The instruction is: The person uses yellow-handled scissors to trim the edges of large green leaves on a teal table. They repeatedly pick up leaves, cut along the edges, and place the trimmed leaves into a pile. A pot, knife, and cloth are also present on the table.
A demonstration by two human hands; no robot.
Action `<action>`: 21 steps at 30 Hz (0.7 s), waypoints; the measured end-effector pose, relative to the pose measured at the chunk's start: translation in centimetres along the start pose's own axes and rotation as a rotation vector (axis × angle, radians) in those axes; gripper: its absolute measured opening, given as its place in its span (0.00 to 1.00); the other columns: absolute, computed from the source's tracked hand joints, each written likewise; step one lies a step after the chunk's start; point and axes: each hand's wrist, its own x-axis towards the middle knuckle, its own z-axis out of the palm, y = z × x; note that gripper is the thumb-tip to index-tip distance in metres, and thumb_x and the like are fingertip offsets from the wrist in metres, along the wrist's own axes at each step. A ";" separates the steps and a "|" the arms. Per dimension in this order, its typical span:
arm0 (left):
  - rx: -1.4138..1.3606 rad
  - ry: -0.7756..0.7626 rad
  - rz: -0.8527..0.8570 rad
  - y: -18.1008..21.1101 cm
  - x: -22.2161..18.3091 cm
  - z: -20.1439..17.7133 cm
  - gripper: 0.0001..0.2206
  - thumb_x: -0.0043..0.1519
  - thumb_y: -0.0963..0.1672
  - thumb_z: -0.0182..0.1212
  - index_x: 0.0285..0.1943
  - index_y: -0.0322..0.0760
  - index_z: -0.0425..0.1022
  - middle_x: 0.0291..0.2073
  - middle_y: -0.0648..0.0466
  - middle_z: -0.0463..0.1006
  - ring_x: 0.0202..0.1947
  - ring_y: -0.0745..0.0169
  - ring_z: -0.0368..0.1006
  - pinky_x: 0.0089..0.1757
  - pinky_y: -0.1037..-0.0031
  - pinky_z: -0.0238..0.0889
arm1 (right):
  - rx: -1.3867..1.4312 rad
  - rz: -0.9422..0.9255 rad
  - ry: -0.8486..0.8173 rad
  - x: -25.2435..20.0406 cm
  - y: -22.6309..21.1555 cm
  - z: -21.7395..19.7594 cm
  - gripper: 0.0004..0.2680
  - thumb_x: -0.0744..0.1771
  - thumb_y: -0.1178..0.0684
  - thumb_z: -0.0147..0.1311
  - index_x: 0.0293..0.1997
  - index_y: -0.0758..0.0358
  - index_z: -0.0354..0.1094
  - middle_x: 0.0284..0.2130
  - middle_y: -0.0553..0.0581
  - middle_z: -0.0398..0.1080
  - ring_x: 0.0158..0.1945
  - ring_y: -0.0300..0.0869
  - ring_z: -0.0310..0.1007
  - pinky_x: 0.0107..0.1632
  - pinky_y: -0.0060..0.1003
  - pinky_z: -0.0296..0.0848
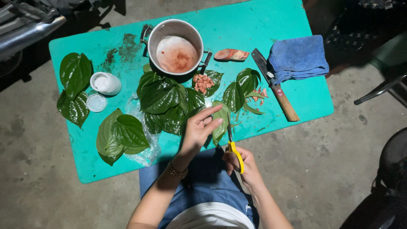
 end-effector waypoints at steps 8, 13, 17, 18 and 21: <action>0.014 -0.050 -0.120 1.5 0.4 -0.4 0.20 0.64 0.35 0.61 0.66 0.27 0.71 0.60 0.50 0.74 0.50 0.66 0.76 0.49 0.76 0.72 | 0.096 0.046 0.004 -0.4 0.2 -0.5 0.14 0.68 0.46 0.58 0.38 0.73 0.70 0.18 0.52 0.65 0.19 0.33 0.62 0.21 0.29 0.64; 0.057 -0.149 -0.181 2.6 0.4 -0.7 0.19 0.65 0.36 0.62 0.67 0.28 0.72 0.61 0.50 0.74 0.51 0.68 0.76 0.51 0.78 0.72 | 0.098 -0.010 -0.045 -0.3 -0.3 -0.3 0.16 0.68 0.43 0.57 0.38 0.74 0.70 0.18 0.53 0.66 0.20 0.35 0.63 0.23 0.30 0.65; 0.099 -0.200 -0.253 3.2 0.7 -1.0 0.19 0.64 0.37 0.62 0.66 0.30 0.73 0.60 0.50 0.75 0.47 0.68 0.77 0.45 0.79 0.73 | 0.134 0.008 -0.047 -0.5 -1.0 -0.1 0.17 0.68 0.42 0.57 0.38 0.74 0.70 0.18 0.52 0.65 0.19 0.35 0.62 0.23 0.29 0.64; 0.130 -0.220 -0.220 3.3 0.9 -1.1 0.19 0.64 0.37 0.63 0.66 0.30 0.74 0.60 0.50 0.75 0.47 0.68 0.77 0.46 0.79 0.74 | 0.148 0.021 -0.043 -0.4 -1.1 0.0 0.17 0.68 0.41 0.57 0.38 0.74 0.69 0.17 0.53 0.64 0.19 0.35 0.62 0.23 0.29 0.64; 0.203 -0.257 -0.173 4.0 1.2 -1.1 0.20 0.64 0.37 0.63 0.67 0.32 0.74 0.61 0.52 0.74 0.47 0.71 0.76 0.45 0.81 0.73 | 0.174 0.034 -0.017 -0.5 -1.3 0.2 0.18 0.67 0.41 0.57 0.38 0.74 0.69 0.18 0.51 0.64 0.20 0.34 0.61 0.22 0.29 0.63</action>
